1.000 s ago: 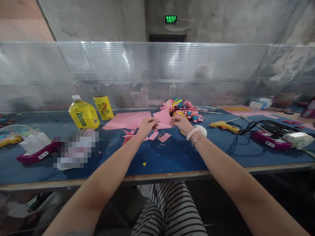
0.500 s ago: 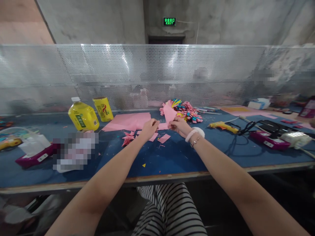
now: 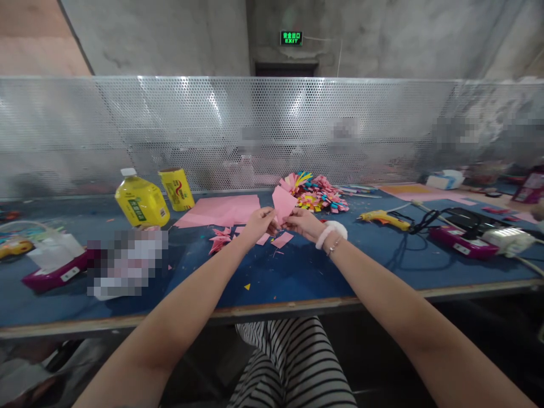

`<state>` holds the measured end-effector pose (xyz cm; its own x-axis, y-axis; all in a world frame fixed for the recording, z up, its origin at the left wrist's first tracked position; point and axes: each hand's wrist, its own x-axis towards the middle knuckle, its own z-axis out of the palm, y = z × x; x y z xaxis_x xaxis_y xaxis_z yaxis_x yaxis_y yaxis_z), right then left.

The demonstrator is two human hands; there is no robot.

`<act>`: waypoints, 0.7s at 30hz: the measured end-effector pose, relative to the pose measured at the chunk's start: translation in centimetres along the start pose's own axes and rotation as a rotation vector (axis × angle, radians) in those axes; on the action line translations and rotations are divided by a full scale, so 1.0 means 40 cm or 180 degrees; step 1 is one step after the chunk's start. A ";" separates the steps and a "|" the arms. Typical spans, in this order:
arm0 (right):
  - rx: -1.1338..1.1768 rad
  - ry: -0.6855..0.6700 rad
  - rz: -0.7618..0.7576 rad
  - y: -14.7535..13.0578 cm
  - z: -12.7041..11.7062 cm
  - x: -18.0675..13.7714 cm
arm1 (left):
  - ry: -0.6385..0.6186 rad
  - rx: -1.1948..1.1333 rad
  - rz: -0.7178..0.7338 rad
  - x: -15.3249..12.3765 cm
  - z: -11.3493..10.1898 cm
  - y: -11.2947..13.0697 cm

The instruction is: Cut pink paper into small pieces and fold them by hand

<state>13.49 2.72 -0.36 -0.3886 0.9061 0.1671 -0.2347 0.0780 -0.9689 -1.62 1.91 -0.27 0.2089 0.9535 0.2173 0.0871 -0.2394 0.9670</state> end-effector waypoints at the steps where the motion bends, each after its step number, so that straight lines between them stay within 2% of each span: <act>1: -0.0028 -0.0036 0.0041 0.000 0.001 0.000 | 0.0097 0.0142 0.0131 0.003 -0.002 -0.003; 5: -0.0095 -0.0098 0.0135 0.000 0.003 -0.002 | 0.0351 0.0312 0.0498 0.008 -0.007 -0.008; 10: -0.0337 -0.0330 0.0149 0.003 0.002 -0.005 | 0.0567 -0.0096 0.0597 0.006 -0.012 -0.001; 14: -0.0493 -0.0361 0.0145 0.003 0.004 -0.005 | 0.0860 -0.0027 0.0655 0.001 -0.017 0.006; 17: -0.0408 -0.0162 0.0032 0.003 0.004 0.000 | 0.0894 0.0044 0.0545 -0.004 -0.018 0.012; 21: -0.0290 0.0239 -0.0165 0.002 -0.001 0.007 | 0.0737 -0.0092 0.0496 -0.004 -0.013 0.011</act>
<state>13.39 3.01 -0.41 -0.3095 0.9282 0.2066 -0.1694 0.1600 -0.9725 -2.14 1.73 0.20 -0.0110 0.9228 0.3852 0.0427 -0.3844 0.9222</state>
